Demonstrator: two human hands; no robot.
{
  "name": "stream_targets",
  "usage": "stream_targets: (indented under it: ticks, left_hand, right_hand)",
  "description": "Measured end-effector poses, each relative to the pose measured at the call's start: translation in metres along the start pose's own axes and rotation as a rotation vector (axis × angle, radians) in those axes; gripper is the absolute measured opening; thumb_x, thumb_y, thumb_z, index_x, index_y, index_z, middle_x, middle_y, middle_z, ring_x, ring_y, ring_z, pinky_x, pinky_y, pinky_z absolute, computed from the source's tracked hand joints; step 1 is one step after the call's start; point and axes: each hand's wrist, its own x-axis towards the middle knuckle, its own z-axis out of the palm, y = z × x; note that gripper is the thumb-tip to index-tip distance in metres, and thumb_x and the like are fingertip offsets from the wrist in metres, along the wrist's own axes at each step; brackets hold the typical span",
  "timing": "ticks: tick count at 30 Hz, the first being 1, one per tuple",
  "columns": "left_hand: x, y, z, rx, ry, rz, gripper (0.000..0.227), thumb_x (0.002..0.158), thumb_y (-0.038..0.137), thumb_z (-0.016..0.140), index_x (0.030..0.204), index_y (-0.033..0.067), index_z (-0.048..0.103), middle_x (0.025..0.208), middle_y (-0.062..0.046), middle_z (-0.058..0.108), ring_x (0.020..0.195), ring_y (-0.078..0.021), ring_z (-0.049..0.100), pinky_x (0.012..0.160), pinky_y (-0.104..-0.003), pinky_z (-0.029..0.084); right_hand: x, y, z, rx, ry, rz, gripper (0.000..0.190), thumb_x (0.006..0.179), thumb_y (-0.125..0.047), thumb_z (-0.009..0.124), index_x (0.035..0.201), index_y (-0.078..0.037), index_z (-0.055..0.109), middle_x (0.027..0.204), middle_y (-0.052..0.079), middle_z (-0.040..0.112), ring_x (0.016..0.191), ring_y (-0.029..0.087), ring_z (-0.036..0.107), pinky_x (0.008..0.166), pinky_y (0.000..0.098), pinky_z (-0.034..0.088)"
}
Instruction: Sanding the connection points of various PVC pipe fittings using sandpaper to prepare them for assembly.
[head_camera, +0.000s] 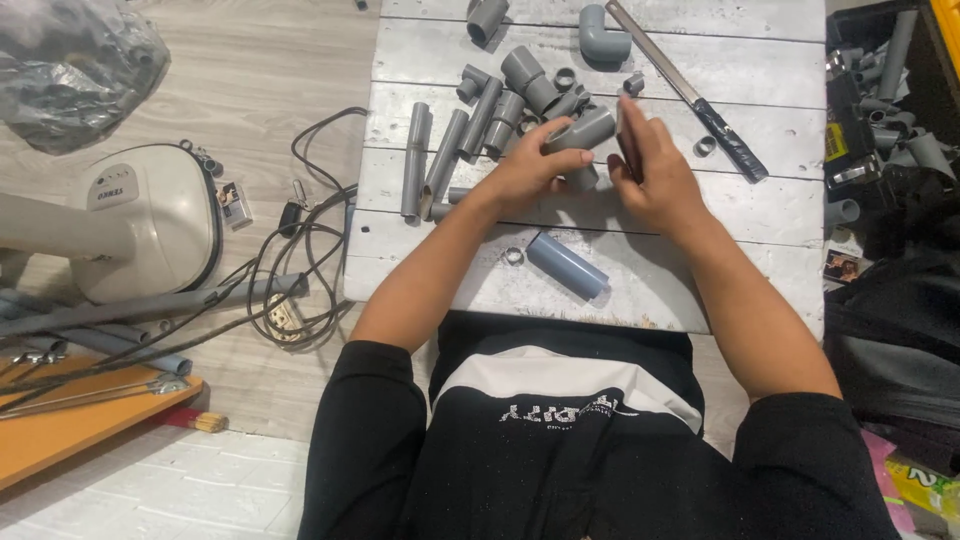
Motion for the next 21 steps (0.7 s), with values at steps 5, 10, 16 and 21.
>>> stream_targets:
  ticks: [5, 10, 16, 21]
  left_hand:
    - [-0.003, 0.008, 0.002, 0.058, 0.106, 0.005, 0.048, 0.081, 0.029, 0.072, 0.119, 0.0006, 0.06, 0.094, -0.011, 0.065, 0.079, -0.017, 0.062, 0.061, -0.03, 0.056]
    - [-0.008, 0.021, 0.01, 0.119, 0.158, -0.024, 0.044, 0.084, 0.039, 0.065, 0.101, -0.0011, 0.062, 0.079, -0.01, 0.062, 0.061, -0.0136, 0.058, 0.051, -0.024, 0.051]
    - [-0.013, 0.025, 0.018, 0.226, 0.086, -0.101, 0.045, 0.087, 0.039, 0.061, 0.105, -0.0021, 0.06, 0.079, -0.008, 0.063, 0.052, -0.0128, 0.06, 0.05, -0.022, 0.054]
    - [-0.013, 0.027, 0.018, 0.23, 0.12, -0.104, 0.048, 0.085, 0.04, 0.063, 0.109, -0.0016, 0.059, 0.079, -0.008, 0.062, 0.052, -0.0125, 0.059, 0.049, -0.023, 0.053]
  right_hand:
    - [0.0, -0.003, 0.001, 0.017, -0.014, -0.015, 0.071, 0.09, 0.004, 0.061, 0.155, -0.007, 0.032, 0.094, 0.01, 0.05, 0.07, 0.019, 0.048, 0.062, 0.0315, 0.041]
    - [0.0, 0.0, 0.002, -0.008, -0.033, 0.005, 0.073, 0.09, 0.002, 0.062, 0.155, -0.007, 0.03, 0.093, 0.01, 0.05, 0.068, 0.02, 0.048, 0.06, 0.0316, 0.042]
    - [0.0, 0.002, 0.002, 0.046, -0.026, -0.003, 0.075, 0.09, 0.003, 0.06, 0.156, -0.005, 0.026, 0.098, 0.012, 0.048, 0.074, 0.02, 0.048, 0.065, 0.031, 0.042]
    - [0.003, -0.002, -0.001, -0.001, -0.104, 0.055, 0.078, 0.091, -0.003, 0.059, 0.157, -0.008, 0.019, 0.107, 0.016, 0.054, 0.079, 0.024, 0.054, 0.067, 0.0341, 0.045]
